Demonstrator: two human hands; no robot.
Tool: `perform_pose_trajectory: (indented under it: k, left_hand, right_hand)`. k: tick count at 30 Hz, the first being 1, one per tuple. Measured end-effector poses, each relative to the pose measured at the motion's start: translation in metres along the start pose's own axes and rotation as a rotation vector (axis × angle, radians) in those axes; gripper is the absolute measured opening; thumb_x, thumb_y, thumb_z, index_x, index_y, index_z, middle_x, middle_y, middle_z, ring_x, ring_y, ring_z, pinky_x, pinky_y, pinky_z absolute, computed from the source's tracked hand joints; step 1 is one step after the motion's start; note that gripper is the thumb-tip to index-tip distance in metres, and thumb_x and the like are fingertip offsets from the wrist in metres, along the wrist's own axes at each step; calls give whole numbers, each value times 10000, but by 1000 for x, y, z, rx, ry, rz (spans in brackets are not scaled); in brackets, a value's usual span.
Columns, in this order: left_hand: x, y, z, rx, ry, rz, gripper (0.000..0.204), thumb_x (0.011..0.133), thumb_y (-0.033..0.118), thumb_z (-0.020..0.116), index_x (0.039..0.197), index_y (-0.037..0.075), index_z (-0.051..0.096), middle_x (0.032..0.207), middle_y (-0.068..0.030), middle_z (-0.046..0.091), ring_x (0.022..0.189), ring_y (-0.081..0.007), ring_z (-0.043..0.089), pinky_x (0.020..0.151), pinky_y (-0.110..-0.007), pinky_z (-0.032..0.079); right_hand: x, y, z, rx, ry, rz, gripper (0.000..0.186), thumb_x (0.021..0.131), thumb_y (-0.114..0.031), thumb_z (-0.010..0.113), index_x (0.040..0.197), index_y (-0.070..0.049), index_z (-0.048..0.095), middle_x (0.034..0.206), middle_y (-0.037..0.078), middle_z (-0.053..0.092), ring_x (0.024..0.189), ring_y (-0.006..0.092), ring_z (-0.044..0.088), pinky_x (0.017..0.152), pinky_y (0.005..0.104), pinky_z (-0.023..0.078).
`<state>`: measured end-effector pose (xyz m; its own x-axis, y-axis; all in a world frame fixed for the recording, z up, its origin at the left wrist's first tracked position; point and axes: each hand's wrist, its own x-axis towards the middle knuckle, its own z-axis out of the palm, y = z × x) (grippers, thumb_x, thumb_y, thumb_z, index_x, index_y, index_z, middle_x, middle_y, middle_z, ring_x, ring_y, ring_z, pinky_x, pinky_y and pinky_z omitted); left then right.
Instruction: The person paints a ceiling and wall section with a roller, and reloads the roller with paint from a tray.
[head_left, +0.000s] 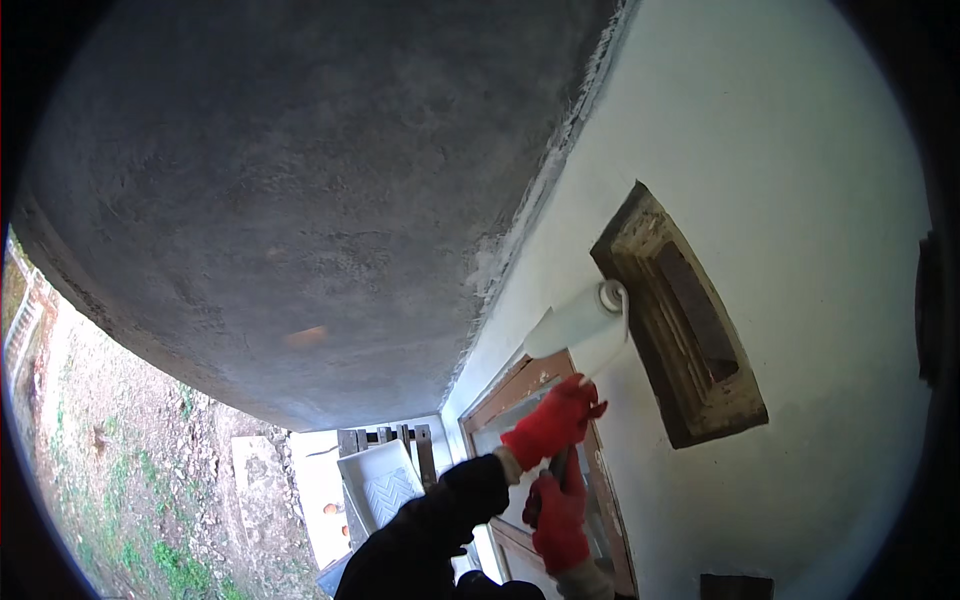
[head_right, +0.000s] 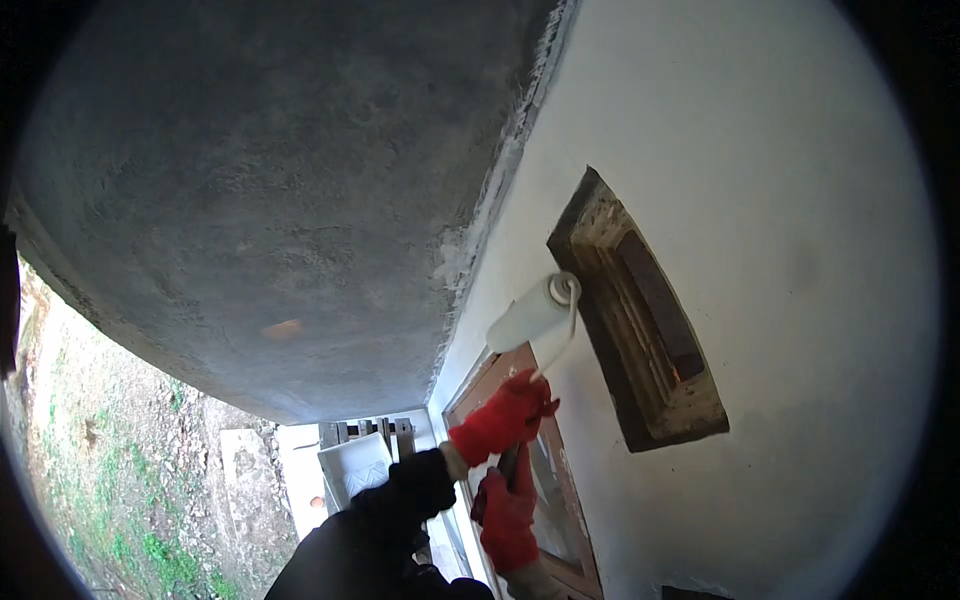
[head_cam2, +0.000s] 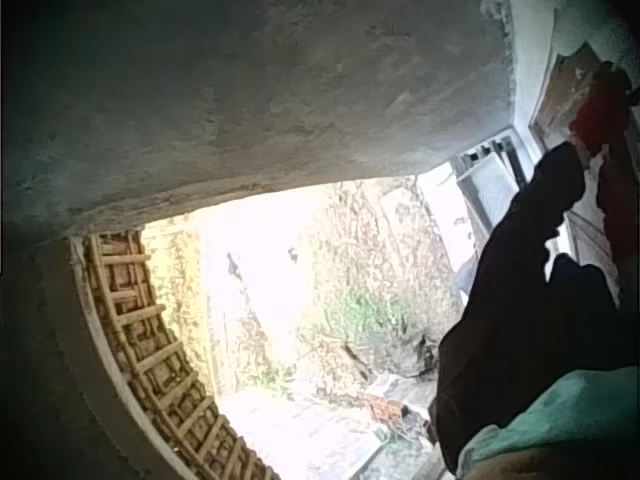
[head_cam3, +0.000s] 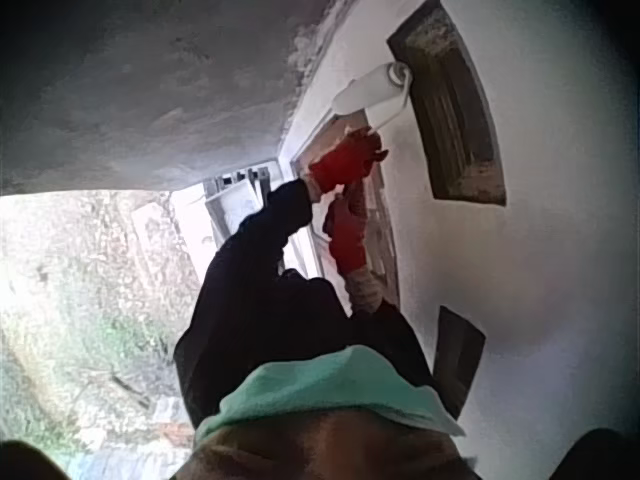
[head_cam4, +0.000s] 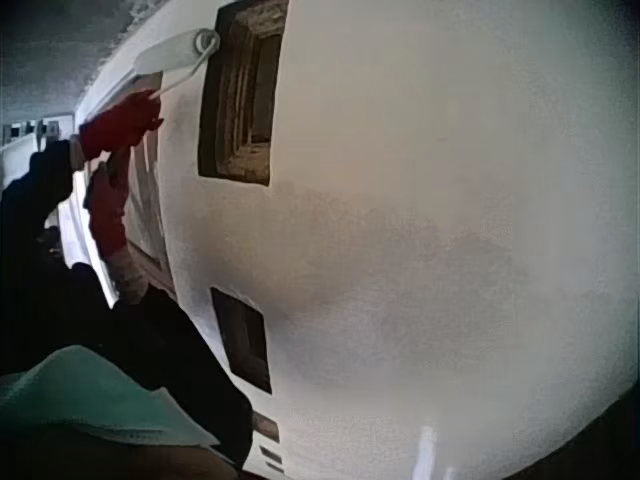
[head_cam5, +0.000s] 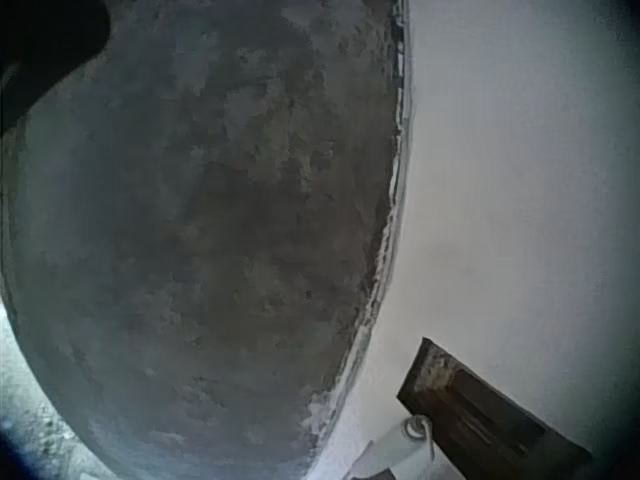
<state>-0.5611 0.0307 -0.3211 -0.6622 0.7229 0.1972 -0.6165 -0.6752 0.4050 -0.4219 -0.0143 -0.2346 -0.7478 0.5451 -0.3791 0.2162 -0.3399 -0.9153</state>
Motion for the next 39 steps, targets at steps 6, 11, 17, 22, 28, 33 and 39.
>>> perform_pose_trajectory:
  k: [6,11,17,22,28,33,39]
  left_hand:
    - [39,87,2,474,194,-41,176,902,133,503,1053,59,452,1031,-77,517,890,-213,603,579,-301,496]
    - [39,118,25,582,532,-67,313,933,322,485,1126,79,441,1011,-118,530,714,-235,600,589,-356,518]
    - [7,63,21,824,452,-254,254,945,296,466,1020,54,459,966,-122,521,785,-251,613,497,-360,533]
    - [56,125,12,708,436,-224,267,902,231,535,998,-1,443,872,-167,585,739,-270,626,475,-393,516]
    - [26,109,10,769,411,-213,288,929,273,483,1009,1,434,933,-158,552,701,-252,617,464,-372,514]
    - [36,110,5,708,348,-215,284,925,278,486,1020,15,433,861,-135,533,703,-225,614,462,-356,510]
    - [34,112,17,606,468,-198,255,920,270,510,1000,34,457,760,-104,530,601,-200,579,494,-341,517]
  right_hand:
    - [63,-29,48,-48,-83,-53,572,875,-112,512,1413,-168,324,611,-21,458,420,63,409,366,232,346]
    - [88,-31,70,60,-92,-103,506,876,-158,550,1364,-147,415,671,-25,510,439,46,432,363,217,339]
    - [49,-15,29,-68,6,-17,462,880,-220,594,1313,-146,451,594,-33,479,392,49,412,339,223,323]
    - [113,-22,77,-26,-74,-152,436,881,-219,566,1298,-130,474,763,3,577,460,52,455,377,213,364]
    - [91,10,73,35,-29,-161,404,880,-262,586,1250,-127,497,598,-32,496,386,50,410,338,233,310]
    - [92,-9,70,-32,-28,-107,435,895,-227,549,1307,-130,447,619,-32,495,406,52,426,356,223,338]
    - [95,-16,57,-58,-146,-91,489,906,-193,517,1371,-133,382,633,-27,487,440,40,434,378,218,353]
